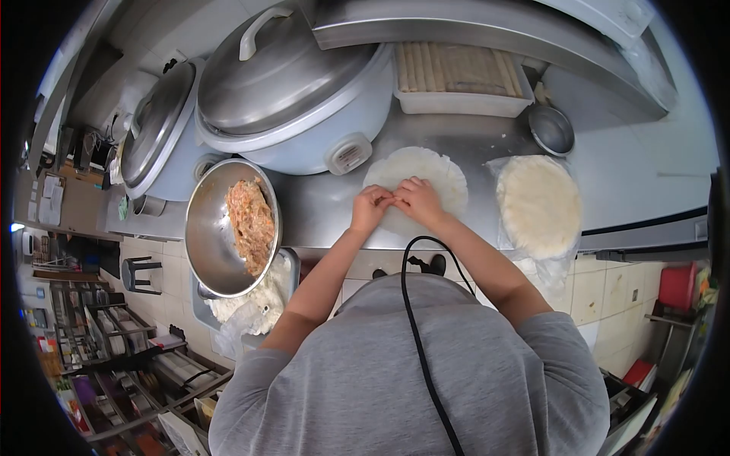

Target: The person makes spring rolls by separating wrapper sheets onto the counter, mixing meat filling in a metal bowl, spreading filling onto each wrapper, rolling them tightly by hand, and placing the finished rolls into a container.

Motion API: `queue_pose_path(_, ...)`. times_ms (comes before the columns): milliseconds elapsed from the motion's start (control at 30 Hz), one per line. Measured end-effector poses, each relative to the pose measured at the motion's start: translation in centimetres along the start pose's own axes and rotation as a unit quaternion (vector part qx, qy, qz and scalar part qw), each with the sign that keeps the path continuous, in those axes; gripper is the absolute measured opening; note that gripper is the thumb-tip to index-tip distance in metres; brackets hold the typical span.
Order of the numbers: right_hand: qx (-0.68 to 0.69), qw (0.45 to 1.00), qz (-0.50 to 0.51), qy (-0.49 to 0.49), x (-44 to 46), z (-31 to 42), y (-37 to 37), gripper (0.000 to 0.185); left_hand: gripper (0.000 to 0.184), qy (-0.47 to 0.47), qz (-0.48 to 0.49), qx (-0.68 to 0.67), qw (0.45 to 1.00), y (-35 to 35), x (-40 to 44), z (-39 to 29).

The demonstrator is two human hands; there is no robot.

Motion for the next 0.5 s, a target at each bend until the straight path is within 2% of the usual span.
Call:
queue_pose_path(67,0.007,0.999,-0.045,-0.012,-0.4,0.1,-1.7,0.027,0.014,0.0,0.009,0.02,1.0,0.2,0.1,-0.5)
queue_pose_path(133,0.02,0.999,-0.043,0.003,-0.8,0.3,-2.8,0.025,0.013,0.058,-0.008,0.03,0.998,0.4,0.1,-1.9)
queue_pose_path(267,0.047,0.998,-0.02,0.019,-1.7,-1.5,-1.6,0.028,0.015,0.047,0.003,0.021,0.999,1.8,0.4,-1.2)
queue_pose_path(367,0.026,0.999,-0.015,0.016,-1.8,-2.0,-2.2,0.029,0.015,0.048,0.013,0.062,0.997,1.6,0.7,-1.7)
queue_pose_path(400,0.026,0.999,-0.016,0.016,-1.7,-1.9,-2.6,0.029,0.014,0.039,0.014,0.027,0.999,1.4,0.7,-2.6)
queue_pose_path(433,0.013,0.999,-0.043,0.02,-1.7,-1.7,-3.3,0.027,0.013,0.03,0.014,-0.008,0.999,1.2,0.8,-3.2)
queue_pose_path(500,0.001,0.997,-0.069,0.024,-1.3,-1.5,-3.4,0.025,0.013,0.054,0.021,0.022,0.998,1.7,1.1,-2.3)
Point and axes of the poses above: each hand's wrist, its own x-axis towards the middle knuckle, its own y-axis out of the palm, z = x × y, the point moved 5 cm from there along x, towards the middle knuckle, and after that the axes turned 6 degrees about -y, right-handed, at the moved point
